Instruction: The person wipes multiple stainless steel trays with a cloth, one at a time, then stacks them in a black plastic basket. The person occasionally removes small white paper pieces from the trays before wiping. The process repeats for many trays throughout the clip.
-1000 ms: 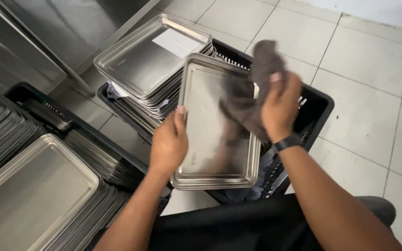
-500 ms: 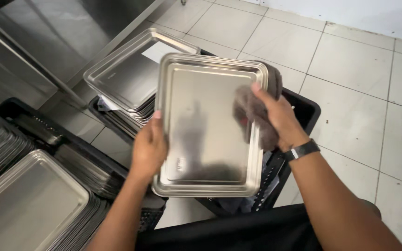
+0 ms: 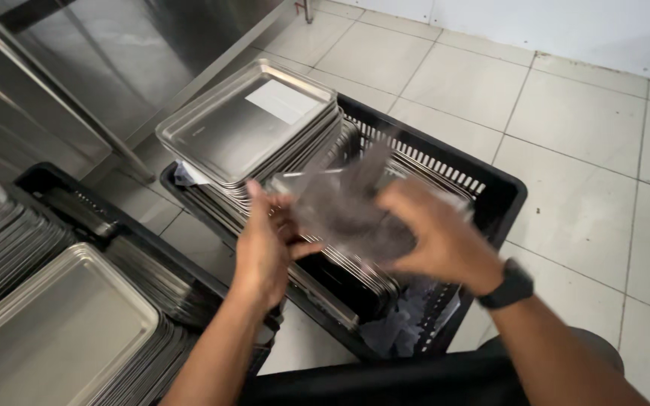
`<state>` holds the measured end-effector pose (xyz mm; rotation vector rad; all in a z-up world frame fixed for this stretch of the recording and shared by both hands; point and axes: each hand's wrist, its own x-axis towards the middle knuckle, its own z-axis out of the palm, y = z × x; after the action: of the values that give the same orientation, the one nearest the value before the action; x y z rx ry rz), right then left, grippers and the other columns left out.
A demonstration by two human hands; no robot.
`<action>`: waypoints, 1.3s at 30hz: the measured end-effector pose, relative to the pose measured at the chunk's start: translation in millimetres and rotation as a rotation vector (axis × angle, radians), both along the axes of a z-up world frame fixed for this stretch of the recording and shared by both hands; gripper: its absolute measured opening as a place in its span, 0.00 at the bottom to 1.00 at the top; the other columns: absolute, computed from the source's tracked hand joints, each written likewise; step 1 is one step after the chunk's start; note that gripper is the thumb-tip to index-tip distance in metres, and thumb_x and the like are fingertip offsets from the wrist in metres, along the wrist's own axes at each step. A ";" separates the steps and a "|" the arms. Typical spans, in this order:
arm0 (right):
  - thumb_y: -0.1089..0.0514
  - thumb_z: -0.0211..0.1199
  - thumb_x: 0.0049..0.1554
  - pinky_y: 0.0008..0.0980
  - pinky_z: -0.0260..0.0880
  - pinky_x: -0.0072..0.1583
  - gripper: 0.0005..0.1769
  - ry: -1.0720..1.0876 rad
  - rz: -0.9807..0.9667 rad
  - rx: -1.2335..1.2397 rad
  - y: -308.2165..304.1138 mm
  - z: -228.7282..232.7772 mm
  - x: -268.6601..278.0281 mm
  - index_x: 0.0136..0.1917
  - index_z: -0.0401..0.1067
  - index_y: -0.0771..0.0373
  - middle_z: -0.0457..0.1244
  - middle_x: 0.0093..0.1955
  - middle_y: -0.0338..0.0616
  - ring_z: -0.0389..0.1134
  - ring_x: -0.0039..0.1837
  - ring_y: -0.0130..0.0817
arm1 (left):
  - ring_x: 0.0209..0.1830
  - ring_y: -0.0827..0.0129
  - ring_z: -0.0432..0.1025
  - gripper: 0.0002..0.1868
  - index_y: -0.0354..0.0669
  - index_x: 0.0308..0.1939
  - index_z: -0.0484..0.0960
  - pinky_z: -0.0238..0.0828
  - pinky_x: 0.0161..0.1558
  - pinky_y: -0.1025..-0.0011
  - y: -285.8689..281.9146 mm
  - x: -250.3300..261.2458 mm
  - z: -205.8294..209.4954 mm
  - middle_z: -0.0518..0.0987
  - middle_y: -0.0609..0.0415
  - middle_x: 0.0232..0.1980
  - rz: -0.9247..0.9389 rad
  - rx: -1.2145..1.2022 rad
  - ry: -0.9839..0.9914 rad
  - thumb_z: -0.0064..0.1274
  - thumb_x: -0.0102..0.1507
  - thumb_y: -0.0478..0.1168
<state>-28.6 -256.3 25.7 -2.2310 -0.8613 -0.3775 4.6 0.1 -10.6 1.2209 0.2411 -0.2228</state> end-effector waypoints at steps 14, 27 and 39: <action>0.38 0.60 0.59 0.43 0.64 0.69 0.36 0.472 -0.267 0.355 55.5 -2.7 50.4 0.73 0.63 0.59 0.61 0.73 0.50 0.63 0.73 0.42 | 0.53 0.59 0.74 0.29 0.33 0.61 0.69 0.71 0.54 0.64 10.7 34.5 -64.5 0.79 0.39 0.54 0.343 0.312 0.209 0.40 0.70 0.56; 0.41 0.49 0.65 0.62 0.41 0.77 0.26 0.375 -0.521 -0.196 37.5 -100.6 78.7 0.68 0.63 0.59 0.63 0.68 0.49 0.67 0.67 0.46 | 0.36 0.62 0.72 0.26 0.31 0.47 0.81 0.72 0.44 0.65 -6.3 4.5 -60.5 0.82 0.43 0.37 0.295 0.555 -0.021 0.37 0.75 0.52; 0.41 0.59 0.65 0.40 0.66 0.63 0.28 0.543 -0.612 0.390 -20.0 -58.2 56.3 0.64 0.71 0.67 0.67 0.61 0.55 0.69 0.63 0.45 | 0.29 0.83 0.61 0.20 0.41 0.38 0.76 0.62 0.34 0.78 79.6 -29.0 25.5 0.73 0.66 0.30 0.249 0.276 -0.567 0.38 0.77 0.49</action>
<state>27.7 -276.3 -32.5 -2.0239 0.1815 -0.1726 -24.4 79.7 15.0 1.4606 -0.0763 0.3840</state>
